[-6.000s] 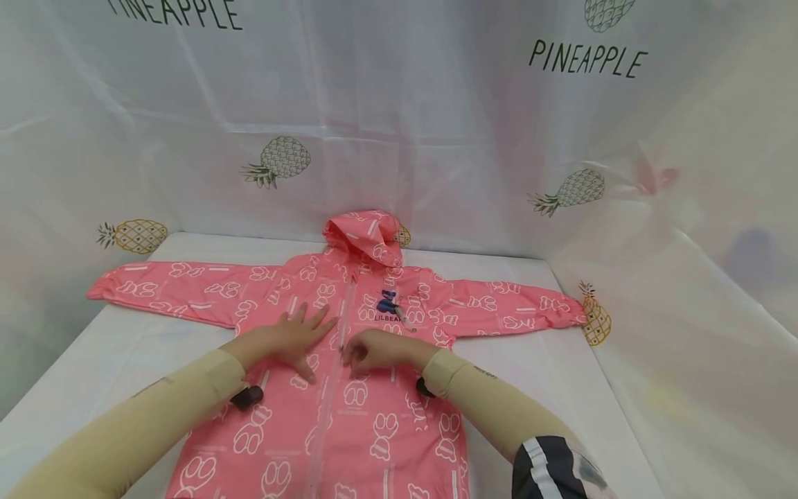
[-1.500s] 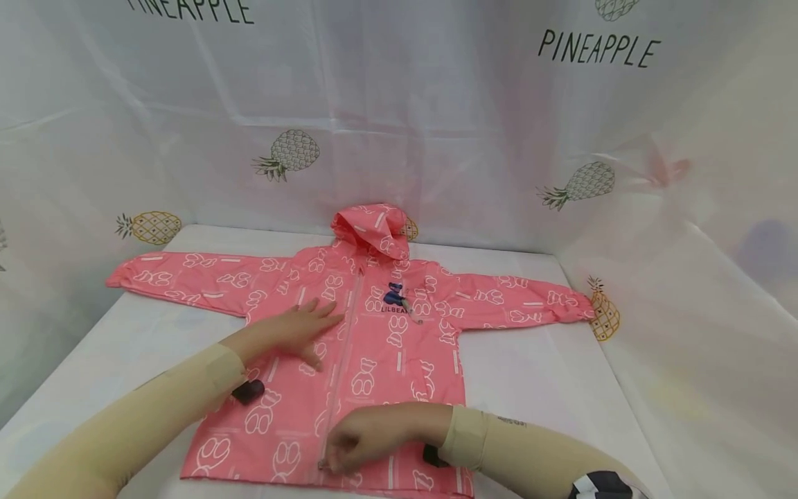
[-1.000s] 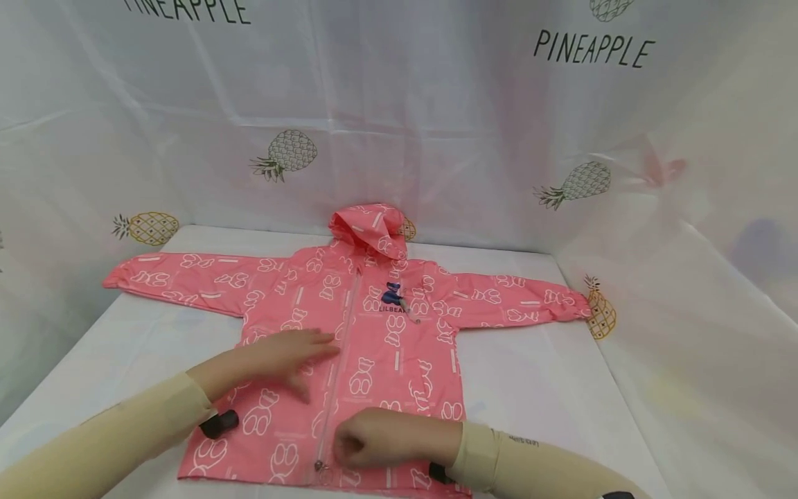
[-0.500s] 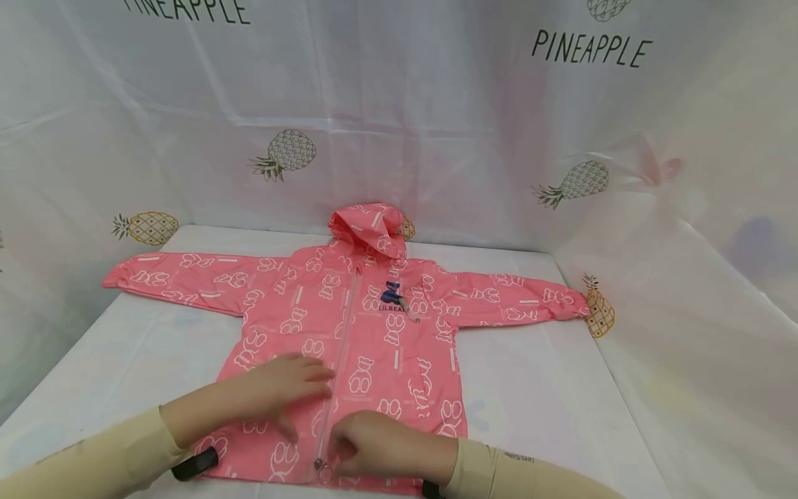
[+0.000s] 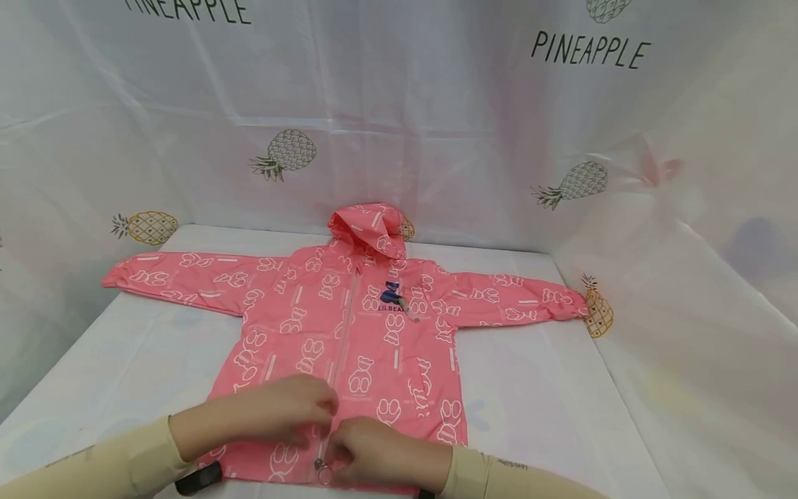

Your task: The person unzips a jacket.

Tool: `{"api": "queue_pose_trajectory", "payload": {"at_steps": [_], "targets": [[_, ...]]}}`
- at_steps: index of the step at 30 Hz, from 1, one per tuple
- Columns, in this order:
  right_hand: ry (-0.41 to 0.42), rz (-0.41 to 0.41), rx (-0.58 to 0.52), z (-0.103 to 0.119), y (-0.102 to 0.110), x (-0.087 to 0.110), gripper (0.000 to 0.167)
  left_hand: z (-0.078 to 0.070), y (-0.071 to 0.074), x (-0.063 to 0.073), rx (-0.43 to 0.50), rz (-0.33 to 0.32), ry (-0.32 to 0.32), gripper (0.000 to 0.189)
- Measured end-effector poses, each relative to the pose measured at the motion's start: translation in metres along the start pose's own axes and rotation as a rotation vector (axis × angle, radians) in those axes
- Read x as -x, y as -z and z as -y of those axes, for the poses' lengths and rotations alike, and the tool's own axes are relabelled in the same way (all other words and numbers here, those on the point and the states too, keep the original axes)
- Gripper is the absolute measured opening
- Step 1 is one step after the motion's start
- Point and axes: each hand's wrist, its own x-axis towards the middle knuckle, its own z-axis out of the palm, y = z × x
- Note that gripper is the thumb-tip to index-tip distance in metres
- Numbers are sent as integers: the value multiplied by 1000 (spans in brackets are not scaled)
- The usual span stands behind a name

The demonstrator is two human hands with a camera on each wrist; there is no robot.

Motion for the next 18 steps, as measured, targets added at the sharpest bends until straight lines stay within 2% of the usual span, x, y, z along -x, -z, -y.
{"api": "queue_pose_trajectory", "payload": {"at_steps": [5,9,18], "targets": [[-20,-23,29,1,-3,3,15,-6,-4,1,-2,-4,4,25],[-34,-39,42,2,-6,3,16,-11,-6,5,-10,-3,38,32],[-35,-47,72,2,-8,2,17,-10,-25,18,-15,-76,87,49]]}}
